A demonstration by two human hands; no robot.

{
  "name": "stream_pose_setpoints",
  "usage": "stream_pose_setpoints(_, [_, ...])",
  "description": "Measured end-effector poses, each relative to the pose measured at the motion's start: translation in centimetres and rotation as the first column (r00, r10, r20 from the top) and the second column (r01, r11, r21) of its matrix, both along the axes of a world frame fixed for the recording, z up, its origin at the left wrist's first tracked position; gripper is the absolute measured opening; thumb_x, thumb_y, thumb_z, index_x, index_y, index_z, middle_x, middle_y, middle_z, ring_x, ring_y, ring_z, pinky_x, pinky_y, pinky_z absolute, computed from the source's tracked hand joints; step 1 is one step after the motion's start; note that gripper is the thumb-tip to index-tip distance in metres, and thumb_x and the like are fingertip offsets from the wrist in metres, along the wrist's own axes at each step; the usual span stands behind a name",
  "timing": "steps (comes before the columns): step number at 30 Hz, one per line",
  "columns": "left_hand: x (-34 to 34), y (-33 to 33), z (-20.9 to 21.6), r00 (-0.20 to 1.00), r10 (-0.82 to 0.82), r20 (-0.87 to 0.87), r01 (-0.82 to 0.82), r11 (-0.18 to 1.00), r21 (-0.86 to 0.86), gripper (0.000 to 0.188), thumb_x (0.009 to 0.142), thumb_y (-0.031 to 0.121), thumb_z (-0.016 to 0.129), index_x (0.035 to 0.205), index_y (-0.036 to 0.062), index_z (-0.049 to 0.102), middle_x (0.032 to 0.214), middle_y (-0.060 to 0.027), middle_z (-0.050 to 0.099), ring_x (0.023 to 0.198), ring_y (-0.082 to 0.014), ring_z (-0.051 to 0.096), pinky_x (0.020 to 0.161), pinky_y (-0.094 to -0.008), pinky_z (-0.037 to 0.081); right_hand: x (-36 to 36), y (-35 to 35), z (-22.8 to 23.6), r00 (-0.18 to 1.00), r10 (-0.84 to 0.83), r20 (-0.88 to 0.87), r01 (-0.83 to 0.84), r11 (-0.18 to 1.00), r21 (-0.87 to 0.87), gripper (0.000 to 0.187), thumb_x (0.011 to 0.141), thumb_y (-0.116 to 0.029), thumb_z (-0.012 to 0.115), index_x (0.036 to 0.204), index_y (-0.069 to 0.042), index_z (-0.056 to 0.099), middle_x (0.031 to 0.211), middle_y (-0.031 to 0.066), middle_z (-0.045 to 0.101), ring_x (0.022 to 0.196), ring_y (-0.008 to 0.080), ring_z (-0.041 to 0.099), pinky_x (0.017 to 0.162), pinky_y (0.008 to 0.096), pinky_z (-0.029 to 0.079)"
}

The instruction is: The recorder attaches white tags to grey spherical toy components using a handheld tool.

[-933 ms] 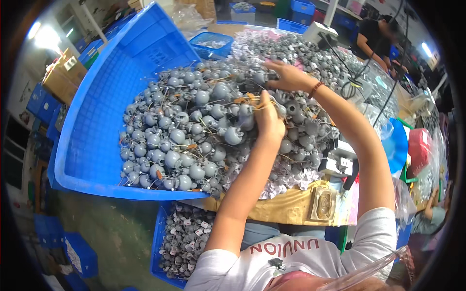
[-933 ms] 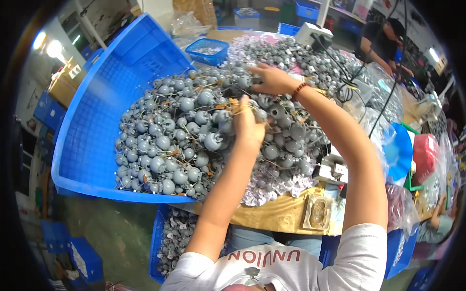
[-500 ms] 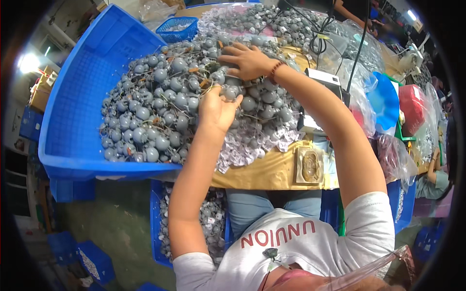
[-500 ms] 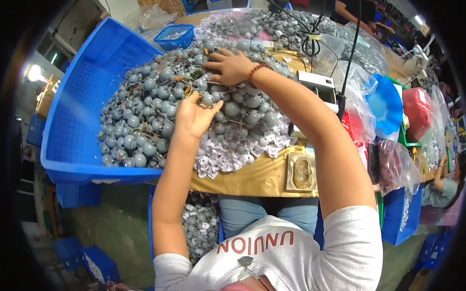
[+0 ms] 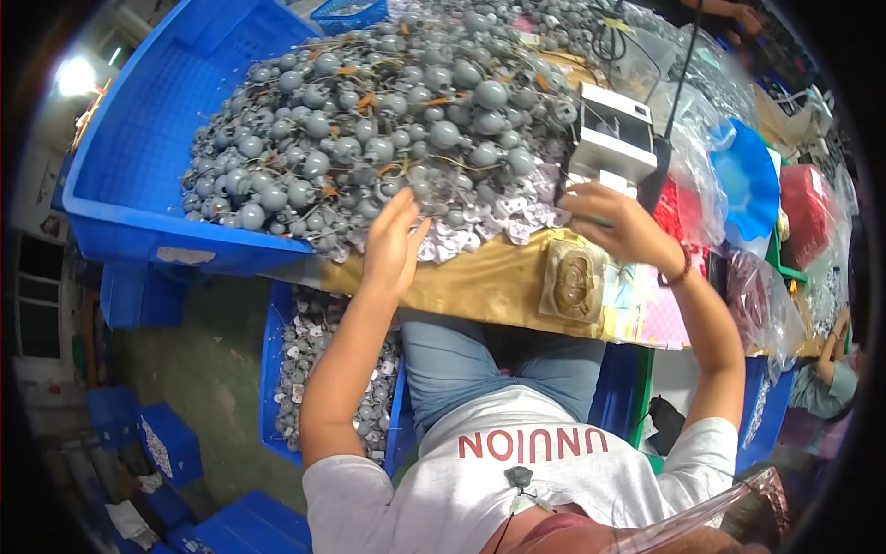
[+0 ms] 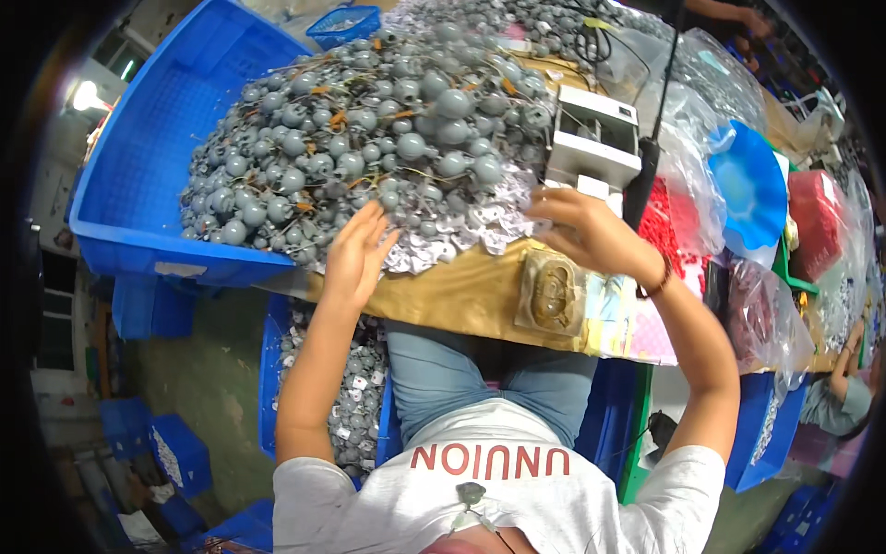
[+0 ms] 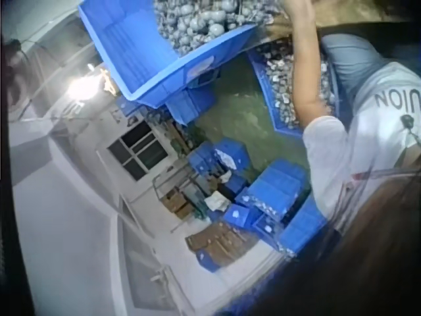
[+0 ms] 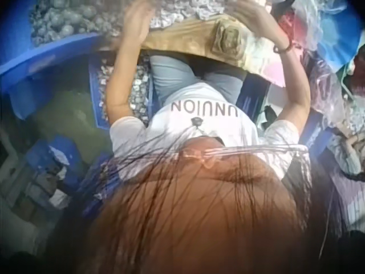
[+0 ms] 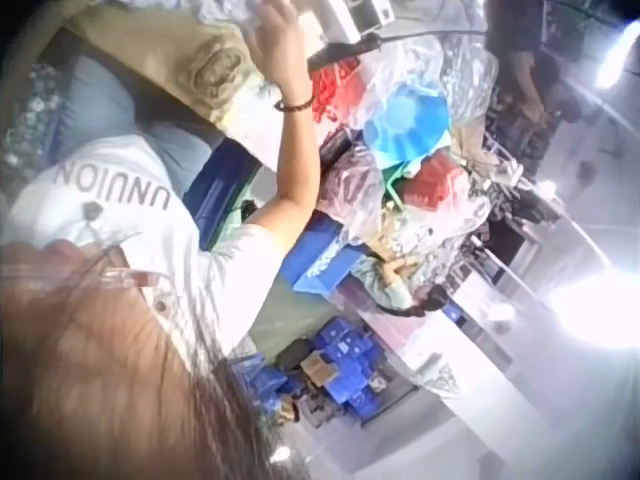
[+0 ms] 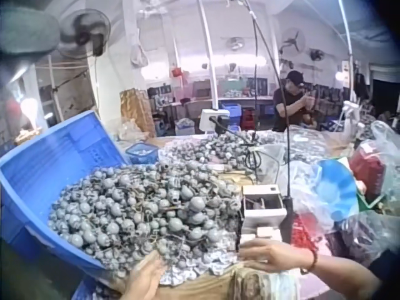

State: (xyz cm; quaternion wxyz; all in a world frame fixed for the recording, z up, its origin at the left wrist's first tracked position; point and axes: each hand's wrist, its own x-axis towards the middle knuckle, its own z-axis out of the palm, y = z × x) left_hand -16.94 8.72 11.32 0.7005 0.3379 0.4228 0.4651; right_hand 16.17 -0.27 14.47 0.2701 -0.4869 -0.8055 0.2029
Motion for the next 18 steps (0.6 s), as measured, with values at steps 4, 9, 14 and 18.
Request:
stream_pose_setpoints(4, [1.8,-6.5,-6.0,0.726,0.337,-0.600,0.291,0.640,0.711,0.042,0.093,0.004,0.059,0.135,0.0038,0.054,0.124,-0.0165,0.056,0.117,-0.0301,0.053,0.099,-0.0386,0.047,5.2,-9.5,-5.4,0.957,-0.261,-0.128,0.247,0.962,-0.113,0.025,0.091,-0.008,0.070,0.115,-0.001,0.068,0.117,0.0161,0.067,0.108,0.0313,0.066,0.091,0.0380,0.053])
stream_pose_setpoints(9, [8.3,-7.3,-9.9,0.442,0.372,-0.816,0.733,0.375,0.568,0.045,0.085,0.010,0.073,0.128,0.0065,0.060,0.117,-0.0165,0.055,0.107,-0.0352,0.053,0.089,-0.0446,0.048,10.2,-16.6,-10.0,0.783,-0.594,-0.185,0.599,0.800,-0.032,0.017,0.092,-0.005,0.068,0.109,0.001,0.070,0.100,0.0126,0.070,0.087,0.0210,0.068,0.077,0.0319,0.055])
stream_pose_setpoints(14, [11.3,-4.0,-13.3,0.345,0.421,-0.839,0.742,0.425,0.518,0.037,0.086,0.015,0.073,0.121,0.0082,0.064,0.105,-0.0150,0.055,0.100,-0.0360,0.056,0.083,-0.0449,0.050,13.9,-17.2,-13.7,0.663,-0.748,-0.037,0.748,0.664,-0.004,0.012,0.091,-0.007,0.069,0.101,-0.001,0.070,0.092,0.0121,0.069,0.077,0.0230,0.068,0.069,0.0325,0.055])
stream_pose_setpoints(18, [9.2,-4.6,-13.2,0.375,0.392,-0.840,0.794,0.332,0.509,0.029,0.084,0.006,0.068,0.113,0.0092,0.065,0.103,-0.0152,0.057,0.100,-0.0356,0.058,0.082,-0.0459,0.051,14.1,-14.1,-15.7,0.597,-0.798,0.087,0.780,0.602,0.167,0.013,0.087,-0.014,0.068,0.095,-0.005,0.070,0.091,0.0146,0.067,0.083,0.0336,0.067,0.073,0.0439,0.054])
